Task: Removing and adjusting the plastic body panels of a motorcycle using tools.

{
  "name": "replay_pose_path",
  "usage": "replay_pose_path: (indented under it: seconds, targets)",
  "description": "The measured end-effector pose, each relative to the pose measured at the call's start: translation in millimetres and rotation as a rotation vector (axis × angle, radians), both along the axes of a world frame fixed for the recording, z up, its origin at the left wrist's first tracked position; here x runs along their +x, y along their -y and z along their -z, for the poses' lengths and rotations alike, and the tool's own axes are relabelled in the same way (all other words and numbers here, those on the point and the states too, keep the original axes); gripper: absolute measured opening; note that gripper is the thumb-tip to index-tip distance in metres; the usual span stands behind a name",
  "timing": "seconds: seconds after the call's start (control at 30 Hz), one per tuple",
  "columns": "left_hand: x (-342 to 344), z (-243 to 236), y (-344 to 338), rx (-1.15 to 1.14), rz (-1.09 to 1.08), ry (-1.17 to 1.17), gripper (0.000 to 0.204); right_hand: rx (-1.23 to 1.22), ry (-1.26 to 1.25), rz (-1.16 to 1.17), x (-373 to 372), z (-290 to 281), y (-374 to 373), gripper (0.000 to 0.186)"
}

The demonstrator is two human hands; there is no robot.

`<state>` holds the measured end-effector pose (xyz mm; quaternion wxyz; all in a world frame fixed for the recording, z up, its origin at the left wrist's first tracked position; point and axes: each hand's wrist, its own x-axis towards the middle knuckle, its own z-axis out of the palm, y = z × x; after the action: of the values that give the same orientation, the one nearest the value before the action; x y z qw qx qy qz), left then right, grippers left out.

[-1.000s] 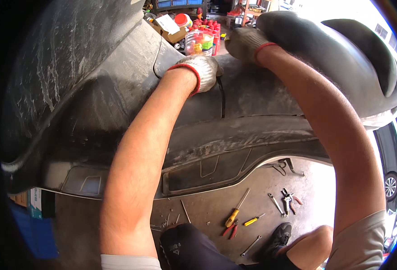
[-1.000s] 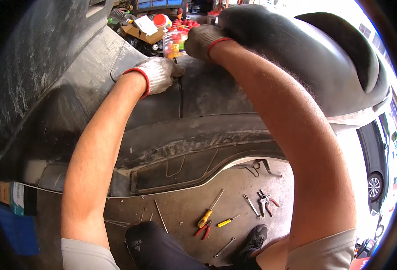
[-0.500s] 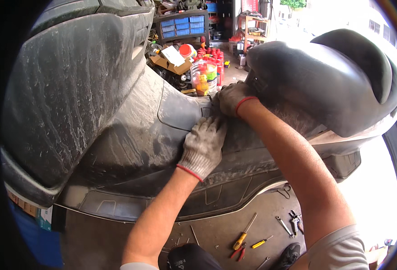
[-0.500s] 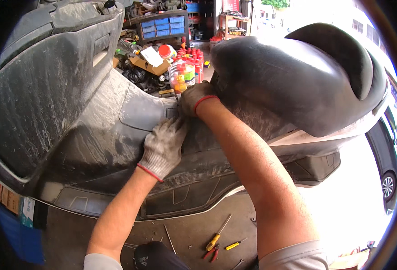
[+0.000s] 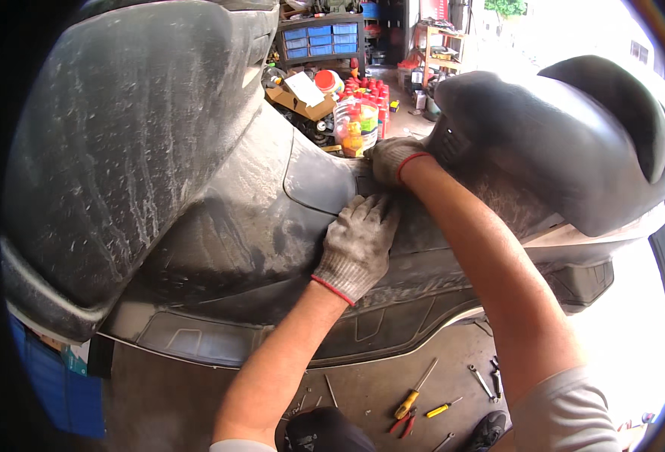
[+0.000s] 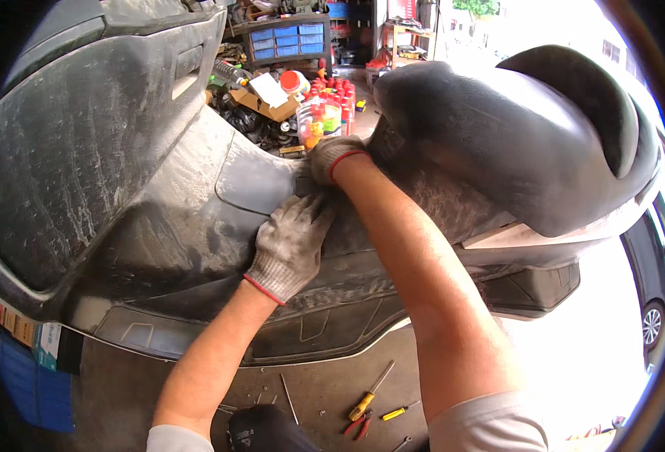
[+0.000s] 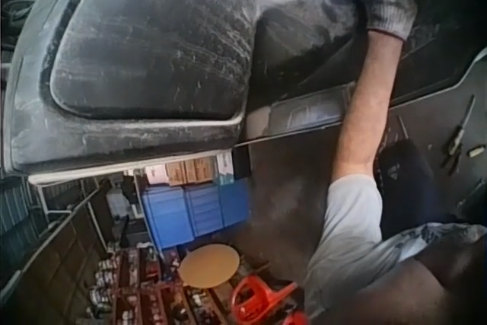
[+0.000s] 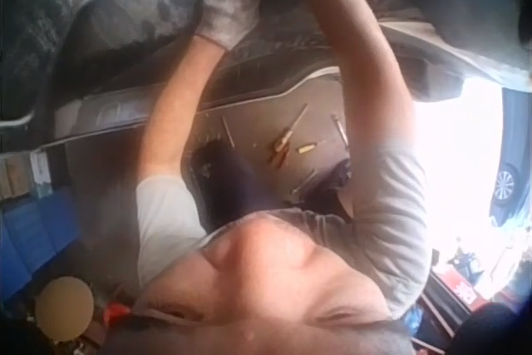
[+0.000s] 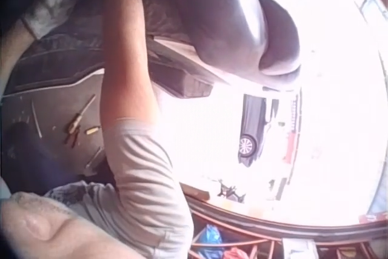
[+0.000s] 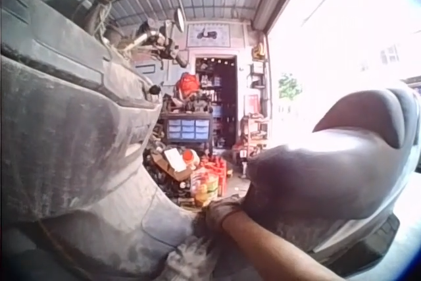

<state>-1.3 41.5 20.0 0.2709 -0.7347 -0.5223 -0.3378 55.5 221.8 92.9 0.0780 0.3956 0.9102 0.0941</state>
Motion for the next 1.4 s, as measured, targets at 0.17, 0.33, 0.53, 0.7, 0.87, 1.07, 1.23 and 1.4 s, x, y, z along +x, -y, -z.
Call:
replay_pose_path:
  seconds: [0.17, 0.33, 0.53, 0.7, 0.87, 1.07, 1.23, 1.4]
  targets:
    - [-11, 4, 22, 0.016, 0.033, -0.038, 0.034, -0.026, -0.074, -0.075, -3, -5, -8, 0.043]
    - [-15, 13, 24, 0.075, 0.084, -0.076, 0.030, -0.010, -0.047, 0.041, -12, 18, -45, 0.042]
    - [-23, 21, 27, 0.142, 0.093, -0.082, 0.027, -0.001, 0.027, -0.002, 11, 1, 22, 0.050]
    - [-21, 20, 25, 0.186, 0.040, -0.094, 0.024, 0.274, -0.225, -0.309, 107, 37, 104, 0.053]
    - [-19, 16, 29, 0.173, -0.005, -0.084, 0.019, -0.456, -0.100, -0.082, 230, 49, 260, 0.036]
    - [52, -21, -28, -0.263, -0.181, 0.169, 0.039, -1.005, 0.167, -0.356, 315, 89, 349, 0.047]
    - [46, -40, -112, -0.419, 0.118, 0.310, 0.056, -0.868, -0.070, -0.413, 328, 133, 330, 0.044]
    - [17, -26, -142, -0.452, -0.047, 0.169, 0.043, -1.003, 0.032, -0.385, 332, 117, 288, 0.049]
